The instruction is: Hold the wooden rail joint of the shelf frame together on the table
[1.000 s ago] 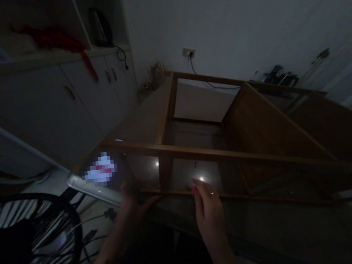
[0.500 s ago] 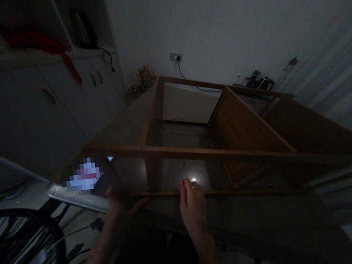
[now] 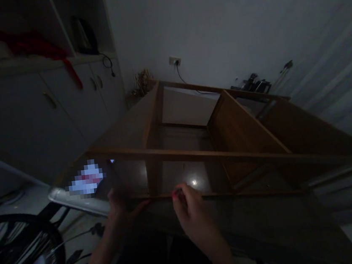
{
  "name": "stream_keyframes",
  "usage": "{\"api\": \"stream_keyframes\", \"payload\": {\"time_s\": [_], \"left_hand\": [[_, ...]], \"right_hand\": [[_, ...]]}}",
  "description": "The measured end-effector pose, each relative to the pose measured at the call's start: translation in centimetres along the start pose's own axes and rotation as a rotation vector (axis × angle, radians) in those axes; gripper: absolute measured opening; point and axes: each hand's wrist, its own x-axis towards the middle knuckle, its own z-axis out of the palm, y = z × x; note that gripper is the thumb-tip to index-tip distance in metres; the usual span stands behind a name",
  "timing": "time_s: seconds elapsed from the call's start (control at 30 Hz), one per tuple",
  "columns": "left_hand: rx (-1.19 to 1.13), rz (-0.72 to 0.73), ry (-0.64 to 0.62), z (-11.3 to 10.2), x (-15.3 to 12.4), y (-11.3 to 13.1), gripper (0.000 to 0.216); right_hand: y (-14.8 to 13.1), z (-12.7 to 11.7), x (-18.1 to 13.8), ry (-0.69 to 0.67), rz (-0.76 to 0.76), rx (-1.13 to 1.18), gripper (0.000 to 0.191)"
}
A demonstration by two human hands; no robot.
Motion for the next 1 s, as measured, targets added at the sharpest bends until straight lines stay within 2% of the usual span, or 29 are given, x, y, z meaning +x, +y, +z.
{"api": "stream_keyframes", "payload": {"time_s": [0.07, 0.1, 0.13, 0.2, 0.27, 0.33, 0.37, 0.43, 0.57, 0.63, 0.7, 0.83, 1.0], "left_hand": [[0.005, 0.009, 0.006, 0.1, -0.1, -0.1, 0.082], [0.005, 0.004, 0.008, 0.1, -0.1, -0.1, 0.082], [0.003, -0.002, 0.008, 0.1, -0.1, -0.1, 0.083], [-0.012, -0.009, -0.002, 0.1, -0.1, -0.1, 0.084], [-0.038, -0.004, -0.008, 0.1, -0.1, -0.1, 0.083], [-0.059, -0.004, -0.013, 0.2, -0.2, -0.1, 0.082], [-0.064, -0.007, -0.015, 0.3, -0.2, -0.1, 0.082], [-0.064, -0.011, -0.016, 0.5, -0.1, -0.2, 0.085], [-0.057, 0.016, -0.01, 0.7, 0.0, -0.3, 0.084], [-0.054, 0.037, -0.006, 0.8, 0.1, -0.3, 0.082], [-0.037, 0.05, -0.006, 0.9, 0.1, -0.3, 0.081], [-0.011, 0.082, 0.03, 1.1, 0.1, -0.3, 0.079], [-0.011, 0.105, 0.045, 1.3, 0.0, -0.4, 0.083]], "right_hand": [[-1.2, -3.3, -1.5, -0.126, -0.153, -0.038, 0.007], [-2.0, -5.1, -2.0, -0.151, -0.222, -0.08, 0.011], [-2.8, -6.9, -2.3, -0.126, -0.308, -0.146, 0.018], [-4.7, -10.0, -2.0, 0.011, -0.433, -0.291, 0.026], [-6.9, -12.0, -0.4, 0.102, -0.467, -0.341, 0.026], [-9.3, -12.8, 2.3, 0.098, -0.471, -0.297, 0.021], [-10.5, -12.8, 3.9, 0.129, -0.455, -0.279, 0.014], [-12.7, -12.2, 7.3, 0.211, -0.425, -0.25, 0.026], [-15.0, -10.1, 13.4, 0.039, -0.307, -0.513, 0.042], [-15.2, -9.2, 15.4, -0.061, -0.274, -0.639, 0.058], [-15.1, -8.7, 16.7, -0.181, -0.217, -0.726, 0.066], [-15.0, -8.3, 17.8, -0.379, -0.109, -0.729, 0.06], [-15.3, -7.4, 17.8, -0.458, -0.036, -0.651, 0.057]]}}
